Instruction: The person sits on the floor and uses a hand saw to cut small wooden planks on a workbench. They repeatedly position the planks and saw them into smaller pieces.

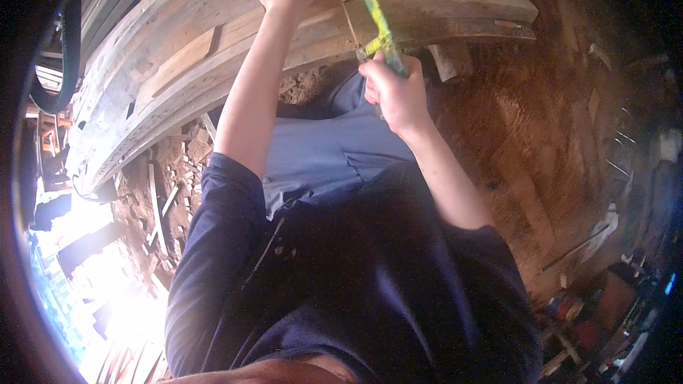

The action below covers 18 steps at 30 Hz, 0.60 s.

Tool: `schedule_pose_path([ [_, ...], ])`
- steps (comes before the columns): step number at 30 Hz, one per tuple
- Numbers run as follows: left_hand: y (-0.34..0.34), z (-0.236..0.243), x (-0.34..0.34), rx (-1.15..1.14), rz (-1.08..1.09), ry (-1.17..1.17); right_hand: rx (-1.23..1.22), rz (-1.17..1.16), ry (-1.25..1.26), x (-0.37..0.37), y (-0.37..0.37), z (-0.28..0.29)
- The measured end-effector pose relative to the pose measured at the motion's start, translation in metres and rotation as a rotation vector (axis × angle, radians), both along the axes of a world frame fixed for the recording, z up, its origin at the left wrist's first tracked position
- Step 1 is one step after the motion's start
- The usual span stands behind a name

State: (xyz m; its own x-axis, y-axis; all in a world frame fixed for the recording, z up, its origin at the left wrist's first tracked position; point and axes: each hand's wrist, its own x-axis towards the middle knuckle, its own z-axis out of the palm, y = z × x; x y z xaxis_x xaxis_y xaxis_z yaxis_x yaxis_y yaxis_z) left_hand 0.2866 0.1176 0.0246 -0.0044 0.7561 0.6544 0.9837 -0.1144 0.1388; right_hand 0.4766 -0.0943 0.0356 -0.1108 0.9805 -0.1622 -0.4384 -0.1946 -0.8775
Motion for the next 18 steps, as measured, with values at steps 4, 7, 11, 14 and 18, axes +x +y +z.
schedule_pose_path([
  [4, 0.002, 0.002, 0.000, 0.009, 0.029, 0.001, 0.141, -0.096, -0.552, -0.005, 0.013, 0.010],
  [7, 0.005, 0.006, 0.001, -0.043, -0.009, -0.011, 0.208, -0.125, -0.677, -0.010, 0.019, 0.011],
  [11, 0.004, 0.009, 0.003, -0.039, 0.030, 0.006, 0.096, -0.129, -0.520, -0.015, 0.018, 0.007],
  [14, 0.002, 0.010, 0.004, -0.055, 0.038, 0.001, 0.425, -0.195, -1.039, -0.018, 0.016, 0.002],
  [18, 0.003, 0.012, 0.005, -0.101, 0.055, 0.007, 0.113, -0.207, -0.485, -0.022, 0.016, -0.003],
])
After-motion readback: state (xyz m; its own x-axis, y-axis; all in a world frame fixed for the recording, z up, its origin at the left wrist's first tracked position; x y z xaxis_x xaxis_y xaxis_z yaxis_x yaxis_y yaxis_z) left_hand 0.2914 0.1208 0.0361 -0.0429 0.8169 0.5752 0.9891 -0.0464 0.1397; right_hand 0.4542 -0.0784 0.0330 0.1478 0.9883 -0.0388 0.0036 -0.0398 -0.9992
